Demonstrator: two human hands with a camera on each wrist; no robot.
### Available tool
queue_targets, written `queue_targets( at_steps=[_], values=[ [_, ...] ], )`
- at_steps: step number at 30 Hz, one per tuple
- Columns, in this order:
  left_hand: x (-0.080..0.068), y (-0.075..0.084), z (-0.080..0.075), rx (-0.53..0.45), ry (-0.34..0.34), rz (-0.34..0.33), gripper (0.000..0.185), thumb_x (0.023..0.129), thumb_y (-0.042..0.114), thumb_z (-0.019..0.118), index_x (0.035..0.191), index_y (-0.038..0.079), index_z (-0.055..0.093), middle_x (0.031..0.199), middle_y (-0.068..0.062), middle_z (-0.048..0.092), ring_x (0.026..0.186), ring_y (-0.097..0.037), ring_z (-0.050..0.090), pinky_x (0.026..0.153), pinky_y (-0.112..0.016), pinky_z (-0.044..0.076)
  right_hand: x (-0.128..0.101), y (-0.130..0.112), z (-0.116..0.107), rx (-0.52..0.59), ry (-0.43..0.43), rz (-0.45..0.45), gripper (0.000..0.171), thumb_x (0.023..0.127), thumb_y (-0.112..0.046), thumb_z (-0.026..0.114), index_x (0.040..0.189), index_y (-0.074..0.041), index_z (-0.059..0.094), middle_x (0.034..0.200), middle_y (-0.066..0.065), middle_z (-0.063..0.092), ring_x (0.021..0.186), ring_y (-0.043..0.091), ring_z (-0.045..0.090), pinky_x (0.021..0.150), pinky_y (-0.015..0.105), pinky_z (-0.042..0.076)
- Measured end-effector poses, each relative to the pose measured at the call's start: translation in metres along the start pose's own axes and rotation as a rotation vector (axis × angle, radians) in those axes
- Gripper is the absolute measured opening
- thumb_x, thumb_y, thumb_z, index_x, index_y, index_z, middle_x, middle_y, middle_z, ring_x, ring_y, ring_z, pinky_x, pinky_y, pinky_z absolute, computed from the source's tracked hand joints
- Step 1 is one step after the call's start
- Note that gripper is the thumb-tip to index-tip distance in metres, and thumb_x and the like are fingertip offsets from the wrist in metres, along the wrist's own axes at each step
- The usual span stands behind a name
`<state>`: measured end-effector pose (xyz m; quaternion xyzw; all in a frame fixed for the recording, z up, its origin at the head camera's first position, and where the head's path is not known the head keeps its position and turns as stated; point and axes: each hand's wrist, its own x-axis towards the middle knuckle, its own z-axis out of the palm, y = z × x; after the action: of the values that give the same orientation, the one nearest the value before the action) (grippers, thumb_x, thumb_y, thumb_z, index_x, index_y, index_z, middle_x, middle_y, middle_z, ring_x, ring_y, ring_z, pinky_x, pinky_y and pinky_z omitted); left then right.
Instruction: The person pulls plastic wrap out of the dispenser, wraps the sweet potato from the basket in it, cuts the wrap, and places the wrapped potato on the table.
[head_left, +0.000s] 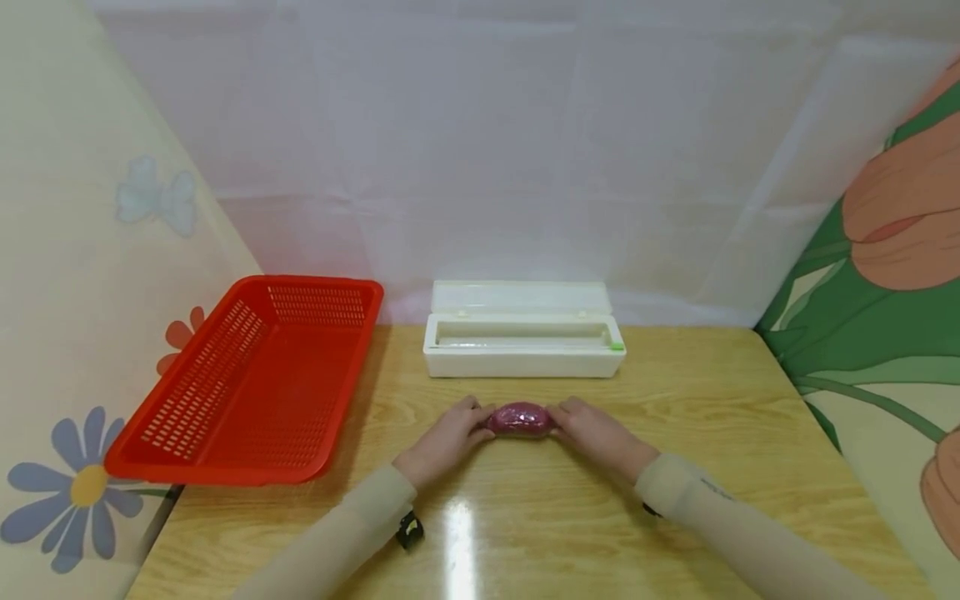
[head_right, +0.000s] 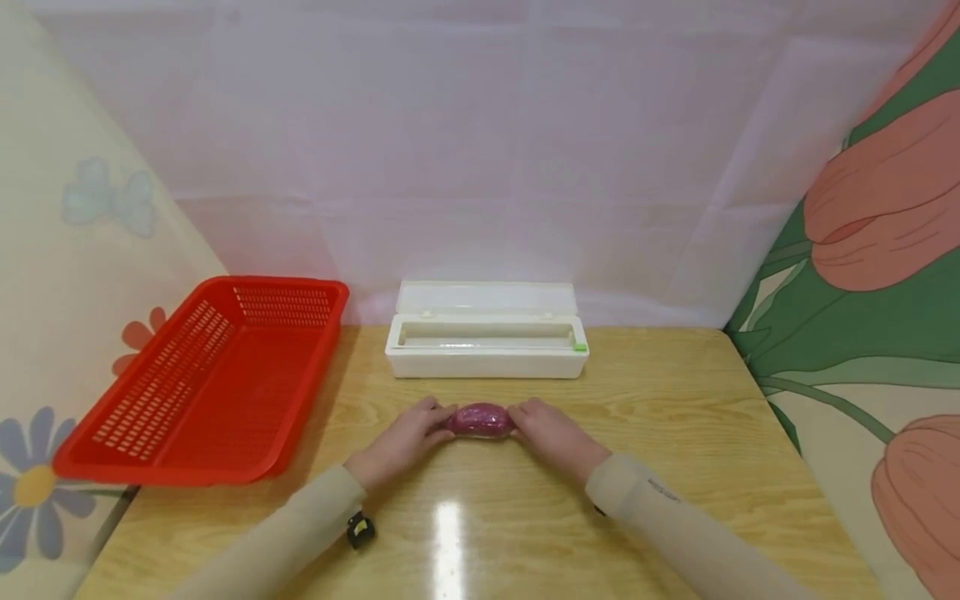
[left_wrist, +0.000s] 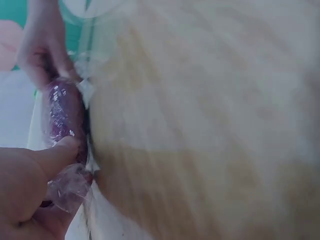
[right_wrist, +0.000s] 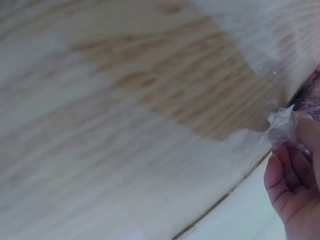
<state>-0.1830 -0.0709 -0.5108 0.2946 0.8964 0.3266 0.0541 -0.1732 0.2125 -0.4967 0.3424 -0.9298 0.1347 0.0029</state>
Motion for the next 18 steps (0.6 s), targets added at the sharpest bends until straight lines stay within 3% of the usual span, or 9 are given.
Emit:
queue_targets(
  at_steps=[4,8,13,18],
  values=[
    [0.006,-0.006,0.000,-0.020,0.036,-0.004,0.036,0.096,0.016,0.075,0.127,-0.001,0.071,0.099,-0.008,0.071,0.086,-0.016,0.064,0.080,-0.033,0.058,0.002,0.002,-0.001,0.052,-0.017,0.022,0.036,0.100,-0.017,0.070,0.130,0.003,0.066,0.108,0.013,0.071,0.098,0.024,0.069,0.088,0.039,0.060],
    [0.007,-0.007,-0.001,-0.005,0.041,0.003,0.032,0.096,0.019,0.075,0.123,0.001,0.073,0.099,-0.008,0.073,0.088,-0.017,0.067,0.083,-0.034,0.059,0.004,0.010,0.004,0.115,-0.001,0.022,0.034,0.099,-0.016,0.070,0.128,0.002,0.068,0.104,0.010,0.072,0.094,0.021,0.069,0.086,0.037,0.060],
    [0.006,-0.005,-0.004,0.088,0.017,0.074,0.033,0.099,0.017,0.071,0.126,-0.002,0.071,0.096,-0.006,0.067,0.085,-0.016,0.063,0.079,-0.030,0.058,0.006,0.016,0.009,0.159,0.039,-0.020,0.030,0.099,-0.014,0.071,0.125,0.001,0.071,0.101,0.009,0.074,0.091,0.021,0.069,0.085,0.037,0.060],
    [0.006,-0.004,-0.009,0.164,-0.022,0.146,0.033,0.098,0.012,0.072,0.128,-0.002,0.068,0.102,-0.010,0.065,0.091,-0.022,0.066,0.083,-0.034,0.060,0.007,0.016,0.008,0.185,0.010,-0.007,0.031,0.100,-0.016,0.069,0.126,0.000,0.070,0.107,0.010,0.075,0.097,0.022,0.071,0.090,0.039,0.059]
  ],
)
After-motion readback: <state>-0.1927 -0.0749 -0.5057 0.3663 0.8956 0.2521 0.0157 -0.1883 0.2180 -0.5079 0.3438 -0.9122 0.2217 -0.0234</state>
